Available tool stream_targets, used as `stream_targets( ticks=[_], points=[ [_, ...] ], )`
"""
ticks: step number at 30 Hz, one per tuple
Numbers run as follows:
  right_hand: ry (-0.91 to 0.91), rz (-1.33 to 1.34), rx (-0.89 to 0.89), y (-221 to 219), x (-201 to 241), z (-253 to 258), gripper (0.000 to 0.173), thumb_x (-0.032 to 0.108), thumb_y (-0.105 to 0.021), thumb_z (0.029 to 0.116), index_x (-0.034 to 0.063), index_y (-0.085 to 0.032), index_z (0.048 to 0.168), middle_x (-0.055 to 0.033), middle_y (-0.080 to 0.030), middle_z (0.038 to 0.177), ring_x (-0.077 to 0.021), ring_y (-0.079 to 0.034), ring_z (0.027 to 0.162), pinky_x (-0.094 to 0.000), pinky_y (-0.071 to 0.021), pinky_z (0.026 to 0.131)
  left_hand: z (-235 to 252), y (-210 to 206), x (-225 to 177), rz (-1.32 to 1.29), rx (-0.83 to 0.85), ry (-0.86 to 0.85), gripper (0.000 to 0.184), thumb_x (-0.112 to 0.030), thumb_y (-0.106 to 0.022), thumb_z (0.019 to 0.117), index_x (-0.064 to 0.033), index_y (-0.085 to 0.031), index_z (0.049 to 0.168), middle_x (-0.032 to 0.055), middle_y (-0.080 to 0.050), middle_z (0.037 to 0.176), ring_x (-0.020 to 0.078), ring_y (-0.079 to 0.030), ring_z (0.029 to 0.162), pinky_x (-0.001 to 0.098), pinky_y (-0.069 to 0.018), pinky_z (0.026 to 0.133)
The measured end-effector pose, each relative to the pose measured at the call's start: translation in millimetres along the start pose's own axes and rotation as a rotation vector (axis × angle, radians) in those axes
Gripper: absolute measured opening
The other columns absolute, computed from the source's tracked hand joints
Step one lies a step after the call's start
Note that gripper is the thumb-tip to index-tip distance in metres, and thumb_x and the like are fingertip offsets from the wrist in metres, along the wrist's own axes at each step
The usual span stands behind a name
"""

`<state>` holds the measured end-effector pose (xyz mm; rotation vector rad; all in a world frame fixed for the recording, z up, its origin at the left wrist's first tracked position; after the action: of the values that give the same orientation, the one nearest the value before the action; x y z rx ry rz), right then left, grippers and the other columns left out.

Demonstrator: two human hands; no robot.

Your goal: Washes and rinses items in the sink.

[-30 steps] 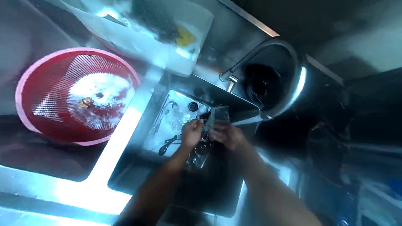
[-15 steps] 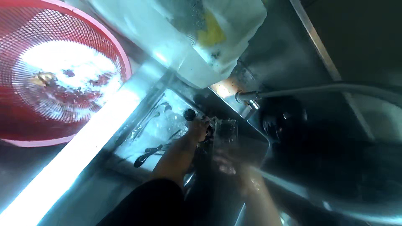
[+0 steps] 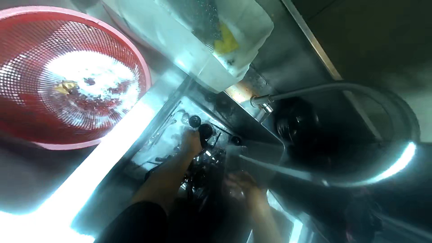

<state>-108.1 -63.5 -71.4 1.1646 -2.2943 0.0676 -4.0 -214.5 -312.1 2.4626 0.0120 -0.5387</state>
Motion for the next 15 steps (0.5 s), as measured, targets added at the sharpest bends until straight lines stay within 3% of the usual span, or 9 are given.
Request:
stream_targets(
  ticks=[2,3,5,7,8,9,11,13,15],
  points=[
    [-0.005,0.011,-0.002,-4.1,-2.9,0.0,0.023,0.005,-0.046,0.1056,-0.0024,-0.059,0.123,-0.0184,-0.073,0.11,-0.0254,-0.074,0.089,-0.0339,-0.0601,0.068,10.4,6.8,10.1,-0.264,-0.009,0.077,0.072,-0.029,-0.076,0.0841,-0.0058,-0.047,0.146,0.0237,-0.062,0.132,0.0427,-0.062,0.121,0.0627,-0.0536,0.094],
    [-0.011,0.023,-0.007,-5.6,-5.0,0.5,0.023,0.005,-0.046,0.1056,-0.0028,-0.058,0.124,-0.0188,-0.073,0.11,-0.0259,-0.074,0.09,-0.0345,-0.0603,0.07,14.5,8.5,12.4,-0.385,0.051,0.062,0.07,-0.03,-0.075,0.0871,-0.0054,-0.046,0.146,0.0248,-0.064,0.129,0.043,-0.064,0.117,0.0641,-0.0526,0.095],
    [-0.017,0.044,-0.022,-7.1,-7.4,3.8,0.024,0.004,-0.044,0.1059,-0.004,-0.057,0.124,-0.0198,-0.073,0.111,-0.0267,-0.074,0.091,-0.0359,-0.061,0.072,18.8,6.6,9.1,-0.517,0.158,-0.102,0.058,-0.032,-0.072,0.0951,0.0012,-0.055,0.139,0.0265,-0.065,0.127,0.0419,-0.063,0.12,0.0638,-0.0479,0.103],
    [-0.017,0.062,-0.037,-7.9,-5.0,5.8,0.024,0.004,-0.044,0.1061,-0.0036,-0.056,0.126,-0.0198,-0.072,0.111,-0.0272,-0.074,0.092,-0.0369,-0.061,0.073,17.4,-0.9,-1.1,-0.458,0.154,-0.269,0.043,-0.022,-0.07,0.0961,0.0003,-0.062,0.133,0.0241,-0.065,0.129,0.0398,-0.062,0.122,0.0615,-0.0468,0.105],
    [-0.012,0.074,-0.045,-7.7,-3.7,6.0,0.023,0.004,-0.045,0.1057,-0.0039,-0.057,0.124,-0.0201,-0.073,0.11,-0.0277,-0.074,0.091,-0.0375,-0.0614,0.073,12.6,-4.6,-6.0,-0.404,0.14,-0.299,0.048,-0.017,-0.07,0.095,-0.0031,-0.057,0.139,0.0223,-0.061,0.136,0.0391,-0.06,0.126,0.0608,-0.046,0.108],
    [-0.007,0.079,-0.054,-7.8,-0.9,5.4,0.023,0.004,-0.045,0.1055,-0.0041,-0.057,0.123,-0.0202,-0.073,0.109,-0.0277,-0.074,0.09,-0.0375,-0.0613,0.072,7.5,-7.7,-11.8,-0.34,0.128,-0.292,0.054,-0.014,-0.07,0.0933,-0.0061,-0.054,0.144,0.0215,-0.06,0.139,0.04,-0.059,0.128,0.0612,-0.0462,0.107],
    [0.021,0.076,-0.083,-8.1,6.4,2.2,0.022,0.004,-0.045,0.106,-0.0044,-0.056,0.123,-0.0201,-0.073,0.108,-0.0267,-0.074,0.089,-0.0366,-0.0609,0.073,1.6,-9.0,-25.2,-0.242,0.094,-0.22,0.054,-0.012,-0.07,0.0911,-0.0097,-0.057,0.143,0.0211,-0.064,0.134,0.042,-0.061,0.123,0.0625,-0.049,0.102],
    [0.09,0.05,-0.139,-3.3,9.8,0.7,0.022,0.005,-0.044,0.1068,-0.005,-0.055,0.123,-0.0192,-0.073,0.106,-0.0249,-0.074,0.086,-0.035,-0.0611,0.071,-10.0,3.5,-42.5,-0.211,0.04,-0.097,0.035,-0.018,-0.066,0.0941,-0.0055,-0.066,0.127,0.0209,-0.069,0.12,0.0411,-0.067,0.112,0.0609,-0.0539,0.093],
    [0.183,0.033,-0.26,3.4,7.9,2.5,0.018,0.003,-0.048,0.1055,-0.0064,-0.058,0.118,-0.017,-0.072,0.096,-0.0214,-0.072,0.076,-0.0326,-0.0597,0.063,-31.4,21.3,-54.9,-0.281,0.032,-0.048,0.04,-0.021,-0.066,0.0951,-0.0014,-0.06,0.129,0.0224,-0.069,0.115,0.0408,-0.068,0.108,0.0596,-0.055,0.09]
  ],
)
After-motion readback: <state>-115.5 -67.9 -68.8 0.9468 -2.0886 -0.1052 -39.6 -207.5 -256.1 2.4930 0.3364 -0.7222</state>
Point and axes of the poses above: each hand's wrist, its own z-axis towards the middle knuckle, its own y-axis out of the back of the hand, x = y × z, the point moved 2 cm from there along z, towards the middle knuckle
